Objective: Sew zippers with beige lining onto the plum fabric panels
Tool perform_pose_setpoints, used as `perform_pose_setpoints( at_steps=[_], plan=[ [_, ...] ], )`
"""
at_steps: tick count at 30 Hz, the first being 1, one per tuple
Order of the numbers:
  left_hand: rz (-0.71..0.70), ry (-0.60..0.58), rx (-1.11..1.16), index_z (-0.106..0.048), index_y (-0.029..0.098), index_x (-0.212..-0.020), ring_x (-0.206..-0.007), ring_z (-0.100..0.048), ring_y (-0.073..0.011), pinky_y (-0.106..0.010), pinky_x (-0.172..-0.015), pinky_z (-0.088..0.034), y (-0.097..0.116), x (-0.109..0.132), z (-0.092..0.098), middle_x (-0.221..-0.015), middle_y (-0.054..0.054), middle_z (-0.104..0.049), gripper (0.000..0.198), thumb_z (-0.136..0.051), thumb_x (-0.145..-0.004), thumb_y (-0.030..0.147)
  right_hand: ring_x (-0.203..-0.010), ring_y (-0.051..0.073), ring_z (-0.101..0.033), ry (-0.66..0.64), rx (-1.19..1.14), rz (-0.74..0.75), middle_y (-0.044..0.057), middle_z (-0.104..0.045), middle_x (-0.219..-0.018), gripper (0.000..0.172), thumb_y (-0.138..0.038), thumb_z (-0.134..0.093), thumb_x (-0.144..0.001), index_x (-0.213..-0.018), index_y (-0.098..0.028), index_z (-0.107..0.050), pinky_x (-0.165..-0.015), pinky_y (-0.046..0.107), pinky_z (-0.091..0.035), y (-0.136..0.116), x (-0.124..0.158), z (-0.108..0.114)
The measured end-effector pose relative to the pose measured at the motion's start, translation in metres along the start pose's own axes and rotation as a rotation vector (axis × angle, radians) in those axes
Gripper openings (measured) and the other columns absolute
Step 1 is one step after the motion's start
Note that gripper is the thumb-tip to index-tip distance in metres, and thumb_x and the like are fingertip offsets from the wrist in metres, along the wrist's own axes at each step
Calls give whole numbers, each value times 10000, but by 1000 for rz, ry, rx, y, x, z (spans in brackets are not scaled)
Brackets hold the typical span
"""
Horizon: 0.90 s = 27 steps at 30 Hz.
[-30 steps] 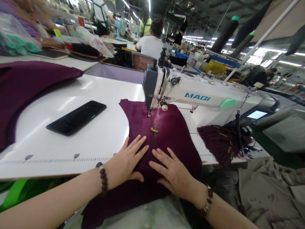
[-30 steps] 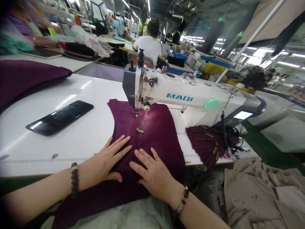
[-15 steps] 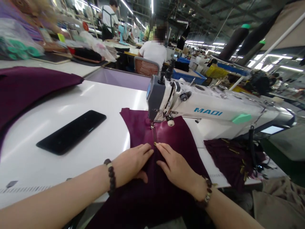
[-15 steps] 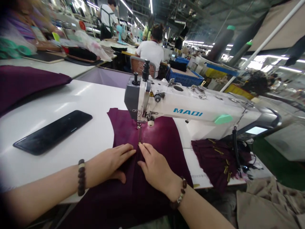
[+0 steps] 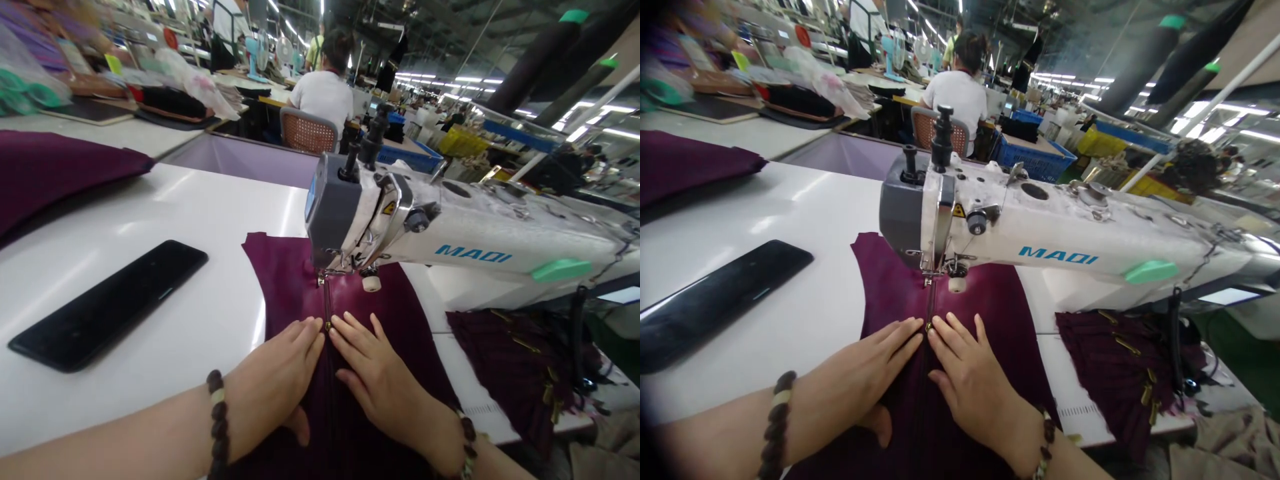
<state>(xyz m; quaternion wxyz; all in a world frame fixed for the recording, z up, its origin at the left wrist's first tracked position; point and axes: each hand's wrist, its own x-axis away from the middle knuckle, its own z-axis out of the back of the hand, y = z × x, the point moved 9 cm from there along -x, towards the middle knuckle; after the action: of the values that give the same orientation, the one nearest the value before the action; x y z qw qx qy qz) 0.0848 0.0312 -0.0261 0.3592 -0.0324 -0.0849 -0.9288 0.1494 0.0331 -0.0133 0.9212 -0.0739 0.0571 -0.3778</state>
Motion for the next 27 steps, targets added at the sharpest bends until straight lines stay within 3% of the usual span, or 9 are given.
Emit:
perform_pose_setpoints(
  at_steps=[8, 15, 27],
  plan=[
    [-45, 12, -70, -492, -94, -1156, -1144, -458, -336, -316, -986, -336, 6, -4, 4, -1237, -292, -438, 1087, -649, -441, 709, -1296, 225, -233, -30, 18, 53, 76, -319, -1377, 481, -153, -381, -857, -1333, -134, -317, -1013, 572, -238, 1, 0, -1],
    [-81, 125, -82, -503, -70, -1162, -1170, -431, -325, -322, -1009, -301, 8, 0, 5, -1241, -274, -449, 1049, -583, -496, 736, -1295, 231, -235, -45, 21, 92, 106, -340, -1360, 453, -176, -385, -873, -1322, -126, -341, -1016, 569, -227, 3, 0, -2],
    [-63, 48, -13, -474, -81, -1181, -1193, -397, -357, -363, -1006, -314, 2, -2, -5, -1259, -305, -413, 1056, -589, -513, 728, -1307, 219, -201, -72, -5, 70, 76, -308, -1383, 460, -206, -388, -882, -1332, -141, -319, -1022, 573, -203, 7, -2, -3]
  ],
)
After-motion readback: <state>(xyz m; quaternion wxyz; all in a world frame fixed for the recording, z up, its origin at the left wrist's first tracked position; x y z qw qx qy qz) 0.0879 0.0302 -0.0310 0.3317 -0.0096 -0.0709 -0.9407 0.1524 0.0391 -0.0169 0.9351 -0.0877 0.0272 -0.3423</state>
